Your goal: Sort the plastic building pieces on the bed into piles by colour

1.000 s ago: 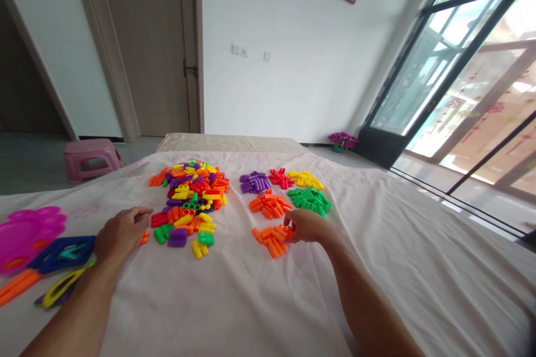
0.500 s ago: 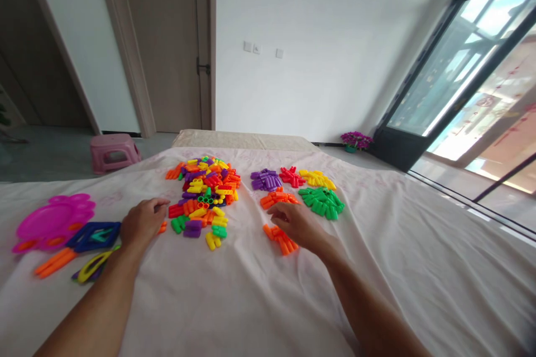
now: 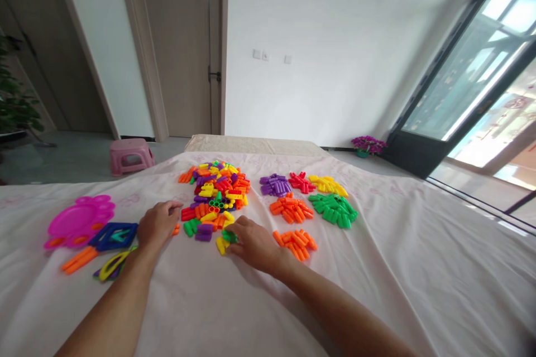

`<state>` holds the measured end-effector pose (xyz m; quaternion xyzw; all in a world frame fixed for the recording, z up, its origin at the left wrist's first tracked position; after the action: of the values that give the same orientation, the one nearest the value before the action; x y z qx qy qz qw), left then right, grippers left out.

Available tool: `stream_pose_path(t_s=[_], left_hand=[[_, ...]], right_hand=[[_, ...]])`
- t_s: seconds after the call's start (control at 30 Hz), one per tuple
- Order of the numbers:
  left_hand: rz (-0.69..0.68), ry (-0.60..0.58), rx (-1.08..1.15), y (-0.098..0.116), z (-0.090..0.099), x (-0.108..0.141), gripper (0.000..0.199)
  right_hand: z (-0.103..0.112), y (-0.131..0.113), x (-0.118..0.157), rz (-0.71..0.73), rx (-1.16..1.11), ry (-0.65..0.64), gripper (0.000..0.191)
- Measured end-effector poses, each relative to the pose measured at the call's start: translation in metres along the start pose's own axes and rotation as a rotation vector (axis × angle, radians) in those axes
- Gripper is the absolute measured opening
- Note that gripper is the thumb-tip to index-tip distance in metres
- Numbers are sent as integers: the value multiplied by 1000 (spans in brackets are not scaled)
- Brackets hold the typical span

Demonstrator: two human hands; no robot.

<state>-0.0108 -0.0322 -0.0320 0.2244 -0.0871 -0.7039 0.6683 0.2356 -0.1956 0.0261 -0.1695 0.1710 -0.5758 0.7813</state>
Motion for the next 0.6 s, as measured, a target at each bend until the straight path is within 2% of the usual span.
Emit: stream_pose_path(t_s=[0.17,0.27,0.33,0.43,0.6], left_hand=[[2,-36,34,-2,-2,-2,43],[-8,-33,36,-2,-3,-2,44],[-7,-35,33,-3,-3,-2,44],[-10,-55,31,-4,-4,-3,44],[6,-84,15,-7,-6,-6,44]], right_hand=[[-2,2,-1,20,-3,26,26],[12,9,6,18,-64,139,24],[29,24,13,-27,-150,248,26],[66,72,28,-159,-205,477,35],[127,190,80,-436,-144,774,38]])
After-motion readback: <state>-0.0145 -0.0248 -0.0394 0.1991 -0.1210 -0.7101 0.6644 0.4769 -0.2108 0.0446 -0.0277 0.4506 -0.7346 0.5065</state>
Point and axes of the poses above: each hand's wrist, its own x-axis away from the middle knuckle, its own z-axis out of the back of the hand, y = z × x, the point moved 5 cm from there along -x, towards the middle knuckle, and after that the axes turned 1 degree about -x, right-handed, at the moved point
